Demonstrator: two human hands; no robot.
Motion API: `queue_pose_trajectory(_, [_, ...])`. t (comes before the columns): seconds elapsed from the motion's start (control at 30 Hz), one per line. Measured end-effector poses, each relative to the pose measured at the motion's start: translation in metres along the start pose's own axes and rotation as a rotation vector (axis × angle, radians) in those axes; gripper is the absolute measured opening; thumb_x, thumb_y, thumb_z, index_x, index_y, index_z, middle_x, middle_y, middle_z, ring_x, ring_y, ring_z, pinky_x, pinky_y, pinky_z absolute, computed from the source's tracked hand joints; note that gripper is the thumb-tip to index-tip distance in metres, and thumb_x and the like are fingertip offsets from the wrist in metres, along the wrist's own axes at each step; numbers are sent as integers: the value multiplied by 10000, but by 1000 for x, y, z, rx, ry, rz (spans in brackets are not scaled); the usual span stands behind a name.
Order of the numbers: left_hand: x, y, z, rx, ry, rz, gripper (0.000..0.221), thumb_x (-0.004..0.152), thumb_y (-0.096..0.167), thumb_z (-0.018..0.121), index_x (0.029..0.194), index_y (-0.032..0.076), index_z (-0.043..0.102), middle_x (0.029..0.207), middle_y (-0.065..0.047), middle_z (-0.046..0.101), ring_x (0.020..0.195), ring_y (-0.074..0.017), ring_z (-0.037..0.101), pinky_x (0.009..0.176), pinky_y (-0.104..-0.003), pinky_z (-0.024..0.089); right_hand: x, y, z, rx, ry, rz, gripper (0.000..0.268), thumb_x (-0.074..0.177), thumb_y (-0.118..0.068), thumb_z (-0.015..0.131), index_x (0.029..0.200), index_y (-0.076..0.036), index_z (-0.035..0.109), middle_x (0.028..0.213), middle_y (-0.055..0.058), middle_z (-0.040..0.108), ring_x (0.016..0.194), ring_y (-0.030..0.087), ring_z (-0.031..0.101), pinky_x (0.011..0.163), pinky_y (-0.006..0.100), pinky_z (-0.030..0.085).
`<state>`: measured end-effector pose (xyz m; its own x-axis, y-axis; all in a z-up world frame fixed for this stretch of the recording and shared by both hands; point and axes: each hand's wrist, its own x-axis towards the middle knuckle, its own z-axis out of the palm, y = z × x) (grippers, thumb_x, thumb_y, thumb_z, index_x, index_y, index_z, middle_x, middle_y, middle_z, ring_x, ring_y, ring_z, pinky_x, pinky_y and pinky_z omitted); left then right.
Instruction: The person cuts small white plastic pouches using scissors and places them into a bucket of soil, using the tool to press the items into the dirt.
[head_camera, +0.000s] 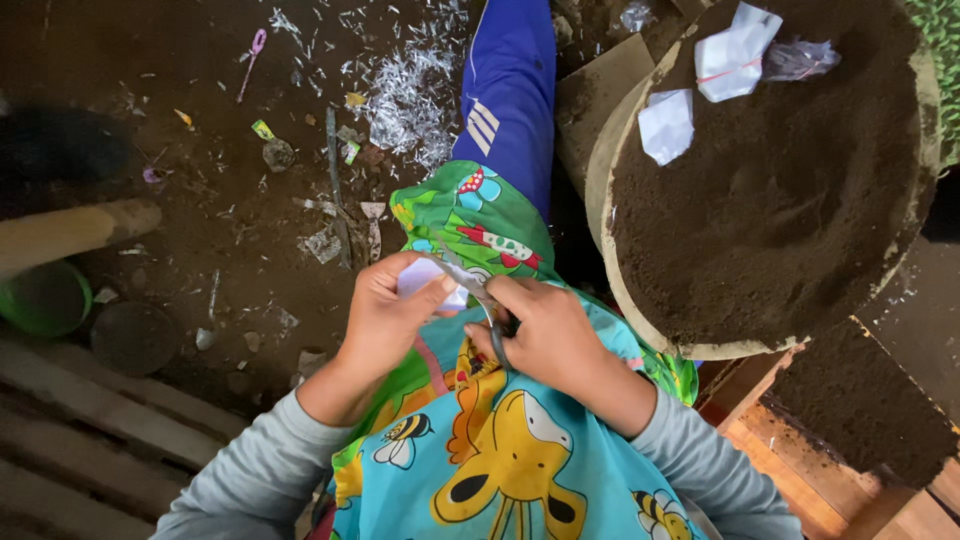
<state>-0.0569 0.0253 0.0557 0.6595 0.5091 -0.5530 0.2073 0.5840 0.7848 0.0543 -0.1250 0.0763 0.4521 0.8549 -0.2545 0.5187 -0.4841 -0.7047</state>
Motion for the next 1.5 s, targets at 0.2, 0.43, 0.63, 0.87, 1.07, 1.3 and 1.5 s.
queue_pose_trajectory(0.2, [6,-15,-7,-14,-8,-14,103,769,-34,758,852,-37,697,701,-154,697,618,-196,705,578,-323,651,4,-7,-4,8,-5,34,347,769,-445,745,853,-166,555,640,55,540,582,330,632,538,435,515])
queue_pose_trajectory(0.43, [5,-17,-10,-24,26,-23,130,767,-40,764,870,-50,685,708,-143,687,632,-195,703,580,-342,651,5,-4,0,-10,-27,14,316,795,-405,746,876,-160,564,631,49,547,585,319,635,539,426,524])
queue_pose_trajectory(0.63, [11,-26,-15,30,22,-29,117,773,-22,767,872,-18,704,718,-130,699,624,-179,707,562,-299,643,11,8,3,19,-43,17,278,816,-356,759,878,-163,570,602,71,547,555,326,627,520,401,503])
queue_pose_trajectory(0.87, [5,-4,-4,100,7,-79,119,749,-30,763,848,-38,699,709,-140,678,579,-167,673,506,-275,631,27,8,-22,496,-10,115,284,782,-202,787,1015,-140,636,715,78,683,546,200,628,522,316,482])
queue_pose_trajectory(1.07, [6,-2,-1,311,-86,-5,57,707,0,742,741,35,713,518,-66,602,463,-89,582,437,-231,527,37,-5,-20,604,83,16,451,724,-94,812,1133,-59,625,807,107,712,503,144,537,485,270,423])
queue_pose_trajectory(1.3, [7,-4,-3,457,-148,31,62,697,46,719,676,105,724,395,-13,536,408,-32,478,455,-163,389,33,-6,-14,475,104,-42,332,747,-62,753,1076,-82,704,476,-4,436,391,104,378,431,244,315])
queue_pose_trajectory(1.5, [-11,27,8,421,-174,70,149,670,57,779,813,76,743,654,-67,680,638,-108,584,561,-247,434,27,3,-9,857,133,34,328,698,-29,758,1010,-101,687,635,45,629,457,53,467,477,186,384])
